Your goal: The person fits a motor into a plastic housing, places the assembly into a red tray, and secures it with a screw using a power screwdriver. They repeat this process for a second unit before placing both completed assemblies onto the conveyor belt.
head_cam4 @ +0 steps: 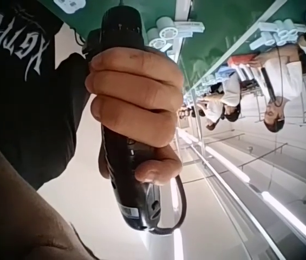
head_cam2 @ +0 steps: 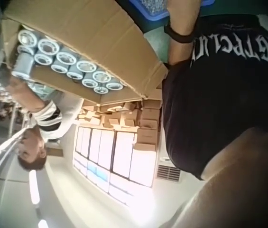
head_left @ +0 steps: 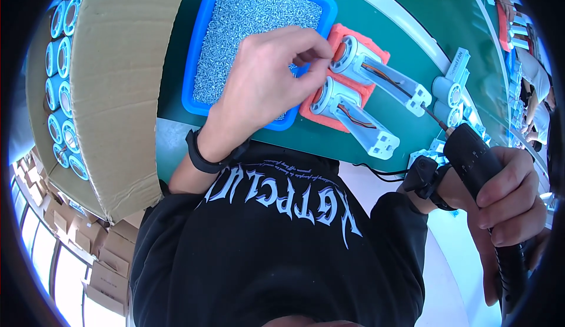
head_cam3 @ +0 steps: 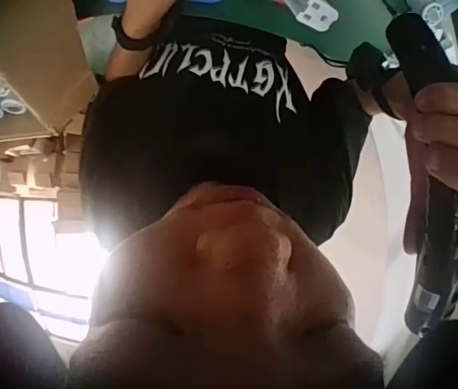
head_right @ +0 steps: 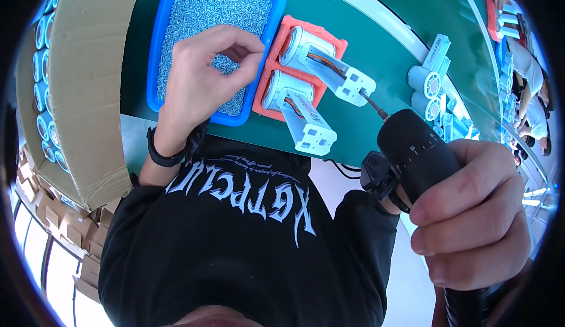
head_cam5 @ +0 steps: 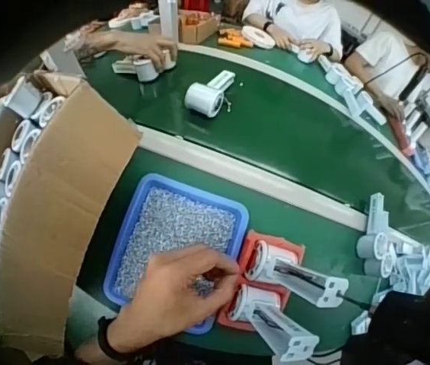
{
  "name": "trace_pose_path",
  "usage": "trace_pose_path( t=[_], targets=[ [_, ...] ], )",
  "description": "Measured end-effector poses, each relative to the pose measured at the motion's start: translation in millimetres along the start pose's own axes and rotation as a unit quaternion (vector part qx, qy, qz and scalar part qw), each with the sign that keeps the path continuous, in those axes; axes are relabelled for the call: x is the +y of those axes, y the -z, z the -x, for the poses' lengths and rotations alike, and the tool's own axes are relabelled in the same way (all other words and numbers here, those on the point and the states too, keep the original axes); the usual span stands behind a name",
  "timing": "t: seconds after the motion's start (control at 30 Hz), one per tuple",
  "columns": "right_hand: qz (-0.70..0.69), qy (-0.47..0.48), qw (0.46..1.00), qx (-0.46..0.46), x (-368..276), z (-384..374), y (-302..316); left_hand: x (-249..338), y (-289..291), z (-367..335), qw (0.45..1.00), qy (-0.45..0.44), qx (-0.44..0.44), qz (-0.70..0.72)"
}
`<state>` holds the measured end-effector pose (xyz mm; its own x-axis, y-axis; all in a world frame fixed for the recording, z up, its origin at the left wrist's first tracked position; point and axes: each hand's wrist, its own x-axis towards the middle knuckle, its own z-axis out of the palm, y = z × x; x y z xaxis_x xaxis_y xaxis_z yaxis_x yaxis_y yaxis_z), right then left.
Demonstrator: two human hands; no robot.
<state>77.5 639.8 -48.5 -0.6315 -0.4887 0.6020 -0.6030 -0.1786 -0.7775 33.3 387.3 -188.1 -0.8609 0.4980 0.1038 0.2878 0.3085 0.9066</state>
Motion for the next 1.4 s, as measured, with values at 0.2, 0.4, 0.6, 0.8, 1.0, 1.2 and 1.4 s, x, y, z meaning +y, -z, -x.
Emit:
trace_pose_path(
  t=[0.2,0.4,0.6,0.8,1.0,1.2,1.4],
  targets=[
    [-0.024,-0.011,0.999,-0.048,6,-8,12,7,-41,-7,0.950,-0.032,0.065,0.304],
    [-0.024,0.019,0.999,-0.019,14,-1,15,-3,-62,-9,0.980,-0.047,0.051,0.186],
    [-0.051,0.024,0.993,0.103,13,7,12,-2,-62,-10,0.981,-0.019,0.057,0.186],
    [-0.047,0.052,0.983,0.167,5,12,14,-2,-60,-15,0.984,-0.046,0.067,0.158],
    [-0.094,0.139,0.960,0.223,-18,16,22,-5,-55,-10,0.973,0.009,0.053,0.226],
    [-0.122,0.137,0.943,0.279,-14,20,14,-9,-59,-3,0.955,-0.014,0.036,0.294],
    [-0.097,0.145,0.945,0.278,-3,6,7,-12,-53,-5,0.951,-0.011,-0.003,0.309]
  ],
)
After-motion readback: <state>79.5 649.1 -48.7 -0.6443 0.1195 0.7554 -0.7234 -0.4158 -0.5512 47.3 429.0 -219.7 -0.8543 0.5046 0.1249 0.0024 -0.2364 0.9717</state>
